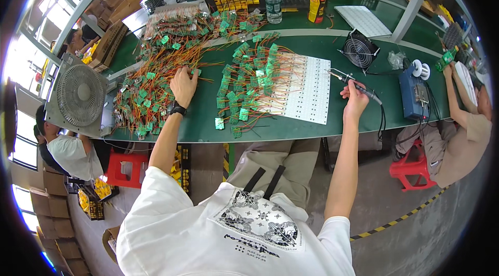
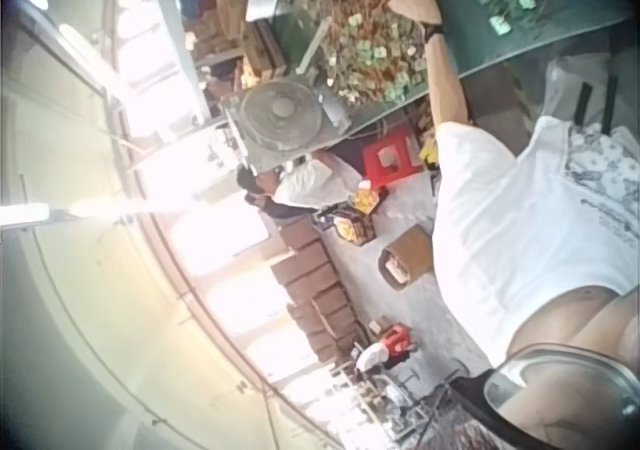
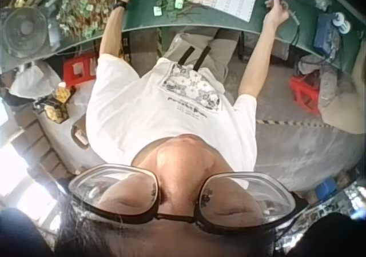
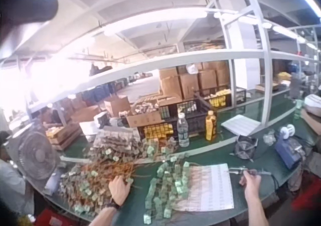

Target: The person solders circuit boards onto a large panel by picking up wired boards from a pile, positioning the wire ends on the panel, and soldering them using a soldering iron.

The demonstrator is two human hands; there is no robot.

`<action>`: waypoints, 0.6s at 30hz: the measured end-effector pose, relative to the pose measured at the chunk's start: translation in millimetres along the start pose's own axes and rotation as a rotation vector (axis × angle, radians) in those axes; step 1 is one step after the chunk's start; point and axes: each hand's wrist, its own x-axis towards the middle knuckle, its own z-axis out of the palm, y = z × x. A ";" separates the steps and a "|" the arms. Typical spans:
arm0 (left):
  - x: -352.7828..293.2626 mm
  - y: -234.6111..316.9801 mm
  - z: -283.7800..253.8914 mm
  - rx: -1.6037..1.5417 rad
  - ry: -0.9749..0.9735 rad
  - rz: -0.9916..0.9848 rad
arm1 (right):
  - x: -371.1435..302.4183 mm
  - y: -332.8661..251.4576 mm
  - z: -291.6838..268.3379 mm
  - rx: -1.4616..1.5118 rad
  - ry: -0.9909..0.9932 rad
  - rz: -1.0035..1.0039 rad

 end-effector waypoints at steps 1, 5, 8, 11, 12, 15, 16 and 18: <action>-0.1 0.8 1.7 0.004 0.000 0.001 | -1.1 -0.5 -0.4 -0.002 0.013 0.010; -3.3 9.0 -0.6 -0.201 0.077 -0.089 | -1.2 -3.9 -0.5 0.022 0.055 0.033; -7.9 16.7 -17.0 -0.422 -0.121 -0.234 | -1.3 -4.1 -1.2 0.044 0.064 0.072; -24.3 17.5 -32.0 -0.885 -0.279 -0.410 | -3.2 -6.9 4.8 0.085 0.030 0.074; -29.4 22.8 -39.1 -0.950 -0.352 -0.394 | -2.5 -5.9 4.1 0.080 0.031 0.084; -46.3 29.5 -45.5 -0.965 -0.459 -0.432 | -2.0 -5.6 1.0 0.098 0.016 0.077; -51.1 29.3 -46.6 -0.964 -0.465 -0.437 | -1.9 -5.4 0.8 0.097 0.020 0.085; -58.2 27.6 -49.1 -0.968 -0.451 -0.388 | -1.2 -5.1 2.6 0.099 0.008 0.080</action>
